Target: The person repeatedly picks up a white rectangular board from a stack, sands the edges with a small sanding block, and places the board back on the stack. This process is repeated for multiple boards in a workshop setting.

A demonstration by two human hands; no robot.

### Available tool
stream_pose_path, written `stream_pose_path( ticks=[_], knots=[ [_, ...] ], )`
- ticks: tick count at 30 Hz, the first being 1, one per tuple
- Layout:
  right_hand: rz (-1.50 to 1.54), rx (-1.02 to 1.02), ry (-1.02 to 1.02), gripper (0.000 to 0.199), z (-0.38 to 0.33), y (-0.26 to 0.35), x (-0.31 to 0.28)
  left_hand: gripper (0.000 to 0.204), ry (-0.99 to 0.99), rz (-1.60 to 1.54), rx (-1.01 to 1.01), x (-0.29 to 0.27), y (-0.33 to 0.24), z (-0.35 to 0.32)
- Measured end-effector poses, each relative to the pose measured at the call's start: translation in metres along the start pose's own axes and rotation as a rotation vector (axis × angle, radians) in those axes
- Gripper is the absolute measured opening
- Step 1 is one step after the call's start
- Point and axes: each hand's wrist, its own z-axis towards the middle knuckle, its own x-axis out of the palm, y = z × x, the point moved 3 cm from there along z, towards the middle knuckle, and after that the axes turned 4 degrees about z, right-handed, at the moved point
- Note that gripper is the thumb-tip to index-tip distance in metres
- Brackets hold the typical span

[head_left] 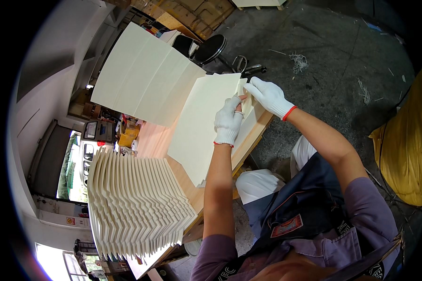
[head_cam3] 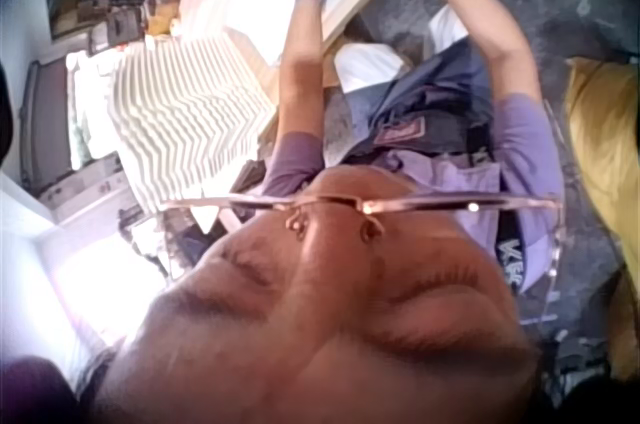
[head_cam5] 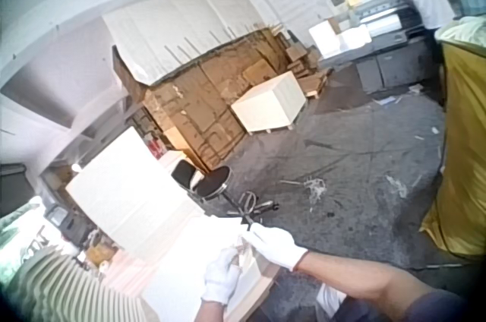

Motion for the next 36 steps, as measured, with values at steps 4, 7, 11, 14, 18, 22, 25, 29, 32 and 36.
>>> stream_pose_path(
  ticks=[4,7,11,14,18,22,25,29,32,36],
  knots=[
    [-0.006,-0.019,-0.019,0.034,-0.002,-0.002,0.0,0.027,0.095,0.068,-0.053,-0.003,-0.011,0.001],
    [-0.004,-0.015,-0.016,0.034,-0.001,-0.001,0.001,0.032,0.104,0.091,-0.092,-0.008,-0.013,0.0],
    [0.004,0.007,-0.013,0.035,-0.001,-0.003,0.001,0.035,0.107,0.073,-0.088,-0.003,-0.009,0.002],
    [-0.065,-0.182,-0.068,0.038,-0.003,0.0,-0.011,0.037,0.01,0.163,0.102,0.002,-0.014,-0.002],
    [-0.174,0.055,0.055,0.043,-0.001,-0.009,-0.027,0.044,-0.097,0.228,0.205,-0.005,-0.021,-0.008],
    [-0.371,-0.16,0.144,0.042,-0.009,-0.007,-0.024,0.042,-0.082,0.309,0.133,0.002,-0.009,-0.01],
    [-0.471,-0.35,0.129,0.039,-0.004,-0.005,-0.029,0.039,0.009,0.344,-0.023,-0.003,-0.016,-0.004],
    [-0.513,-0.477,0.109,0.038,0.006,0.013,-0.026,0.025,0.025,0.417,-0.089,0.001,-0.01,0.015],
    [-0.248,-0.307,0.177,0.038,0.011,0.016,-0.018,0.029,-0.025,0.355,-0.092,-0.001,-0.011,0.016],
    [0.049,0.041,0.152,0.038,0.005,0.013,-0.011,0.032,0.088,0.025,-0.11,0.003,0.005,0.01]
  ],
)
